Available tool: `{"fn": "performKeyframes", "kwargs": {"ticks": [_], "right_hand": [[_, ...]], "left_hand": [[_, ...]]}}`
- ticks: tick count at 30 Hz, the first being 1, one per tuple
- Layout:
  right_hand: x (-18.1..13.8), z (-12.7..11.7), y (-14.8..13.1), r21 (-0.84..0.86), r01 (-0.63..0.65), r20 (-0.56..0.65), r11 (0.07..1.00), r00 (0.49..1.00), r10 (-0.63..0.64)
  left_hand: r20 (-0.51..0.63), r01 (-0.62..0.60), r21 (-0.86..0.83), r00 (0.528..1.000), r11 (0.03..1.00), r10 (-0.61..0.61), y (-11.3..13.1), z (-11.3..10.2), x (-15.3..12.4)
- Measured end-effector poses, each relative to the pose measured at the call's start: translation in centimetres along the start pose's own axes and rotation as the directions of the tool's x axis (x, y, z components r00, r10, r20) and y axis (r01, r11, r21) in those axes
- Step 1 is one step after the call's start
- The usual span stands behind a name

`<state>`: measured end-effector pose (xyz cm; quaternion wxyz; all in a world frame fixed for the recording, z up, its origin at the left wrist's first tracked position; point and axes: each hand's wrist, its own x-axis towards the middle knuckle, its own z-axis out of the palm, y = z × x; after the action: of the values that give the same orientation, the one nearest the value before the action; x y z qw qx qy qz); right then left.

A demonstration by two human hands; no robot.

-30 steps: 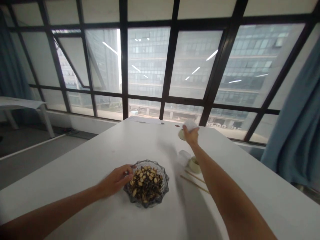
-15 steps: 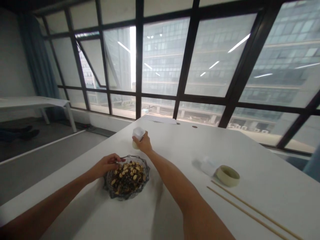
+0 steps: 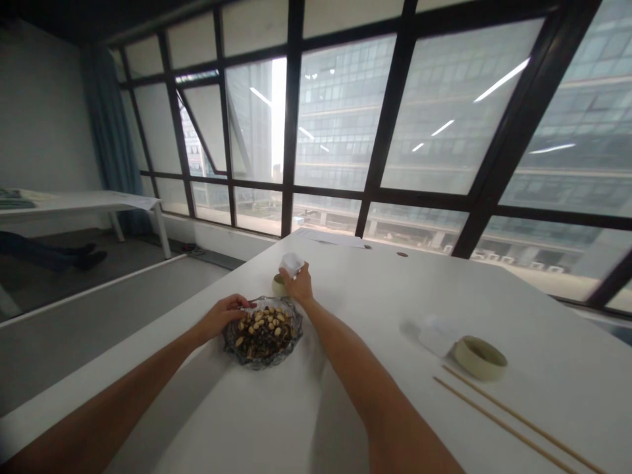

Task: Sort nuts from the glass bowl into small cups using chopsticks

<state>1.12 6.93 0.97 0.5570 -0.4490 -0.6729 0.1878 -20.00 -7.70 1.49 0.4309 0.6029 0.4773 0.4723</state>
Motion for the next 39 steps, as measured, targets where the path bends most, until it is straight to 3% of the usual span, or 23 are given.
{"fn": "performKeyframes", "kwargs": {"ticks": [5, 9, 15, 18, 21, 22, 24, 27, 29, 31, 35, 39], "right_hand": [[-0.2, -4.9, 1.4, -0.159, -0.086, -0.067, 0.984, 0.995, 0.076], [-1.5, -7.2, 2.3, -0.278, -0.119, 0.054, 0.953, 0.989, 0.14], [-3.0, -10.2, 1.9, -0.384, -0.027, 0.217, 0.923, 0.969, 0.118], [-3.4, -14.9, 1.4, -0.458, 0.011, 0.167, 0.889, 0.983, 0.073], [-4.3, -21.8, 1.1, -0.567, -0.033, 0.049, 0.823, 0.996, 0.074], [-4.9, -24.2, 1.0, -0.621, -0.067, 0.0, 0.781, 0.996, 0.085], [-6.3, -28.5, 0.8, -0.85, -0.106, -0.074, 0.517, 0.994, 0.081], [-8.8, -32.9, 0.4, -0.973, -0.12, -0.094, 0.196, 0.986, 0.137], [-10.1, -34.2, 0.2, -0.985, -0.144, -0.117, 0.095, 0.961, 0.25], [-10.8, -34.6, 0.0, -0.983, -0.171, -0.131, 0.069, 0.913, 0.386], [-10.4, -34.3, 0.3, -0.967, -0.222, -0.116, 0.128, 0.823, 0.556], [-8.7, -32.2, 0.4, -0.96, -0.176, -0.027, 0.217, 0.831, 0.555]], "left_hand": [[-0.033, -0.027, 0.082, 0.999, 0.996, 0.03, 0.0, 0.5, 0.2], [-0.085, -0.038, 0.166, 0.995, 0.985, 0.053, -0.1, 0.9, 0.4], [-0.104, -0.032, 0.243, 0.993, 0.969, 0.059, 0.0, 1.1, 0.3], [-0.139, -0.015, 0.297, 0.989, 0.955, 0.058, 0.1, 1.0, 0.3], [-0.185, 0.017, 0.363, 0.981, 0.932, 0.054, 0.2, 0.9, 0.4], [-0.199, 0.028, 0.387, 0.979, 0.922, 0.053, 0.2, 0.9, 0.4], [-0.226, 0.053, 0.425, 0.973, 0.904, 0.05, 0.2, 0.8, 0.4], [-0.249, 0.082, 0.458, 0.968, 0.885, 0.04, 0.2, 0.7, 0.4], [-0.257, 0.094, 0.478, 0.966, 0.873, 0.037, 0.2, 0.7, 0.5], [-0.263, 0.102, 0.497, 0.964, 0.862, 0.038, 0.1, 0.7, 0.5], [-0.267, 0.091, 0.509, 0.962, 0.856, 0.056, 0.0, 0.7, 0.6], [-0.268, 0.097, 0.52, 0.962, 0.849, 0.055, -0.2, 0.6, 0.8]]}}
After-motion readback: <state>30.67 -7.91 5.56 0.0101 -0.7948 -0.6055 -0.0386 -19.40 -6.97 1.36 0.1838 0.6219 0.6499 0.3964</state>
